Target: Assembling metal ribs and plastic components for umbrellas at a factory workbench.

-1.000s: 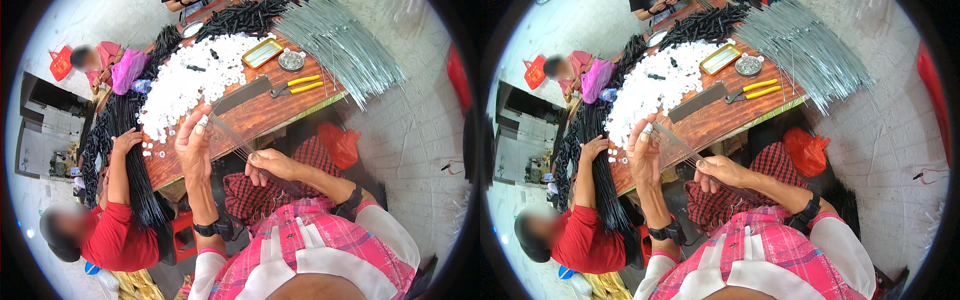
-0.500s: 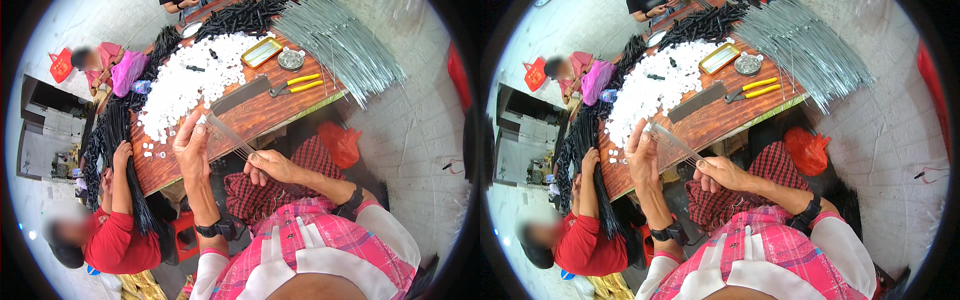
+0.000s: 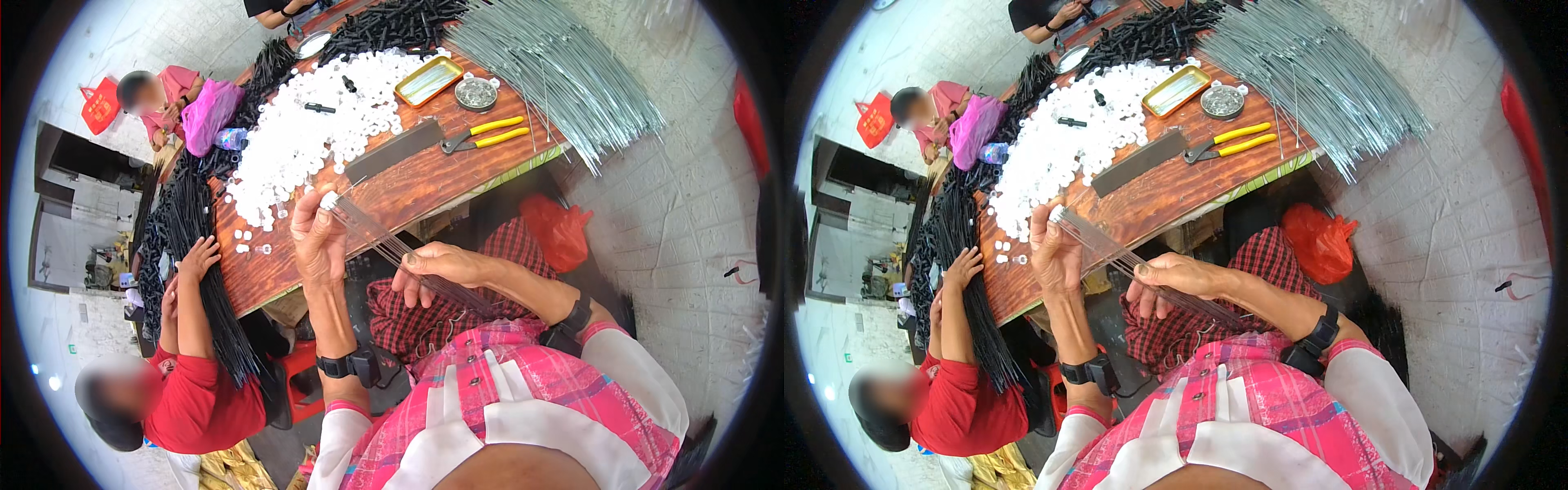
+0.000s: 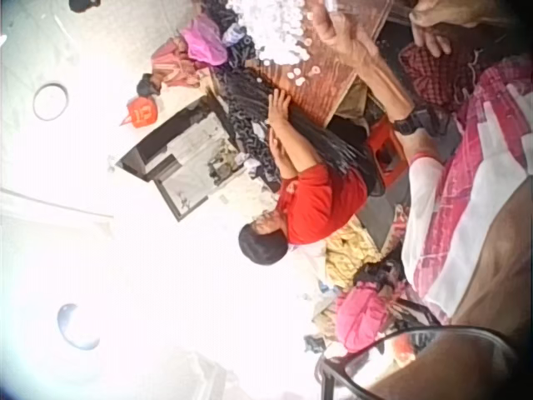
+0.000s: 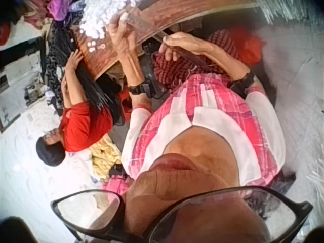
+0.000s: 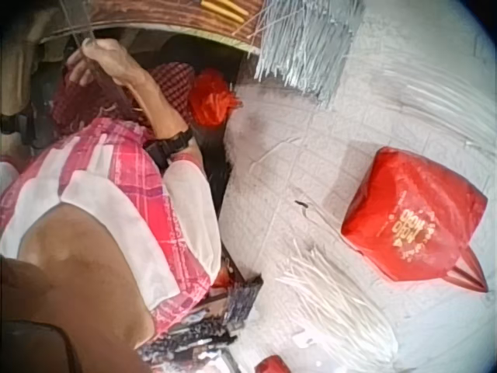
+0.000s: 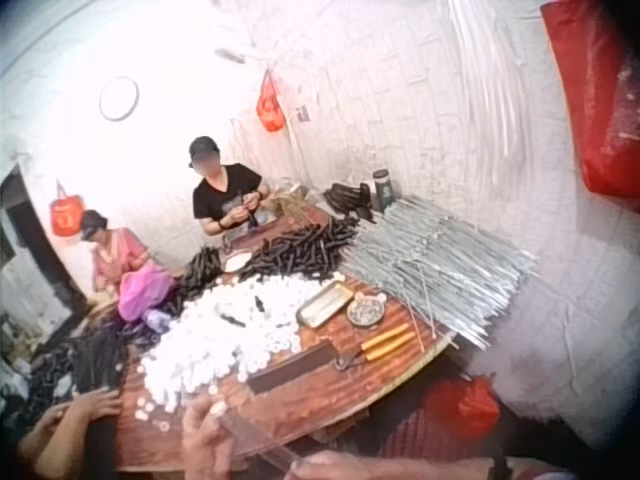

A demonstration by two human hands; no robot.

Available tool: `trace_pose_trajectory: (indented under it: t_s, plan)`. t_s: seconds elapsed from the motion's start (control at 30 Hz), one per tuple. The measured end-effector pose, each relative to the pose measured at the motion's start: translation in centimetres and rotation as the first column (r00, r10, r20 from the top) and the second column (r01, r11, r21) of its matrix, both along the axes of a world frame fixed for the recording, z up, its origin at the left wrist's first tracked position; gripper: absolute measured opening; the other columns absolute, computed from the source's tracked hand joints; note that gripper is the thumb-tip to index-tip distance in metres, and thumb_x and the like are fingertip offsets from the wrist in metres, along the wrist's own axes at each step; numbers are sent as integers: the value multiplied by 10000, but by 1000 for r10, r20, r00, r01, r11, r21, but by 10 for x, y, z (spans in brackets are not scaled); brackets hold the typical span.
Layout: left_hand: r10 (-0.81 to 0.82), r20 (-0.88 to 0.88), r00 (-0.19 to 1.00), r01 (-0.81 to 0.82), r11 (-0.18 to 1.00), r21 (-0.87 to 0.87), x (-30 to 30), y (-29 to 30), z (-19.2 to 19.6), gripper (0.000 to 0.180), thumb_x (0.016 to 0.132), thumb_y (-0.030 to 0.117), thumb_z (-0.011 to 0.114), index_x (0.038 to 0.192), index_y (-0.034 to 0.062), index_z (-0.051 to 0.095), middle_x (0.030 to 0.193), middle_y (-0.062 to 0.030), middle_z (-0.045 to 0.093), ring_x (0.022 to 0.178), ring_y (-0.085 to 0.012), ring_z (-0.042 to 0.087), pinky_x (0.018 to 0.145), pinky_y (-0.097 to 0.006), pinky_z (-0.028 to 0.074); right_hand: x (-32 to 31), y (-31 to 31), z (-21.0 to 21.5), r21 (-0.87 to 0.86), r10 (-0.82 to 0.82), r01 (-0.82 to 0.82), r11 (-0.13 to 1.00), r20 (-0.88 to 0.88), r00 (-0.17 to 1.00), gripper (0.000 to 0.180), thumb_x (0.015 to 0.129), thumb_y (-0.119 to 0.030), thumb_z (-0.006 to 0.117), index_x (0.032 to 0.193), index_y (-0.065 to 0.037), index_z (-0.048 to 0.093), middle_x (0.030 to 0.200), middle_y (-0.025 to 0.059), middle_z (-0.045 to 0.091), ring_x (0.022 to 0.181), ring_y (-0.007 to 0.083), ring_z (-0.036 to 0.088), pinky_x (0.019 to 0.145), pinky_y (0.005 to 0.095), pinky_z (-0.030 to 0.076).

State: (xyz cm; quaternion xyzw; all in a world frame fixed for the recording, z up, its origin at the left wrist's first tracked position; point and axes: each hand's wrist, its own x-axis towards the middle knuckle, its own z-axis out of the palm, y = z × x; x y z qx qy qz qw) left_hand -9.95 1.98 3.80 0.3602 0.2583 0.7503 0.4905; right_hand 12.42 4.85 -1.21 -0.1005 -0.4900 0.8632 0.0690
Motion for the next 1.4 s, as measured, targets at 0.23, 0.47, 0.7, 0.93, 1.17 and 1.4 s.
trace_pose_trajectory:
  t_s: [0.23, 0.47, 0.7, 0.93, 1.17, 1.4]
  plan:
    - [111, -105, 988, -123, 986, -117, 5, 1, 13, 210, 849, -2, 687, 1049, 34, 635, 1182, -174, 639, 966, -160, 651, 852, -288, 556, 2, -11, -5, 45, -166, 166, 985, -11, 986, 495, 1034, -418, 399, 1125, 40, 564, 889, 120, 662, 748, 179, 653, 715, 303, 545]
    - [83, -92, 992, -91, 992, -88, 5, 4, 12, 204, 861, -5, 672, 1058, 30, 630, 1180, -163, 641, 996, -166, 653, 874, -289, 558, 2, -9, 2, 296, -344, 361, 885, -107, 933, 435, 1016, -390, 474, 1161, 12, 556, 968, 87, 668, 912, 142, 637, 809, 298, 519]
    - [53, -96, 994, -60, 996, -67, 5, 5, 12, 193, 860, -14, 671, 1043, 34, 634, 1168, -151, 645, 1027, -179, 647, 880, -294, 555, -9, 13, 46, 584, -552, 532, 613, -165, 817, 378, 948, -337, 623, 1109, 4, 598, 912, 56, 665, 832, 102, 621, 746, 284, 506]
    - [12, -100, 995, -16, 999, -41, 9, 5, 17, 173, 844, -23, 681, 1005, 34, 649, 1171, -162, 645, 1043, -202, 642, 877, -291, 543, -23, 28, 76, 553, -616, 617, 560, -220, 756, 256, 915, -260, 676, 898, -6, 644, 768, 1, 625, 737, 57, 571, 646, 242, 467]
    - [-6, -39, 999, 6, 1000, -2, 10, 6, 11, 209, 836, 7, 700, 1035, 59, 658, 1191, -151, 645, 994, -199, 668, 861, -341, 573, -26, 35, 71, 459, -555, 577, 675, -200, 808, 253, 927, -276, 662, 823, -49, 628, 731, -37, 582, 692, 29, 505, 608, 215, 417]
    - [-58, -25, 998, 58, 998, -11, 10, 3, 15, 161, 818, 0, 719, 949, 61, 648, 1169, -139, 638, 1083, -212, 619, 934, -338, 514, -28, 39, 68, 57, -455, 476, 878, -211, 865, 209, 914, -213, 673, 792, -48, 637, 691, -49, 558, 640, 28, 482, 543, 213, 388]
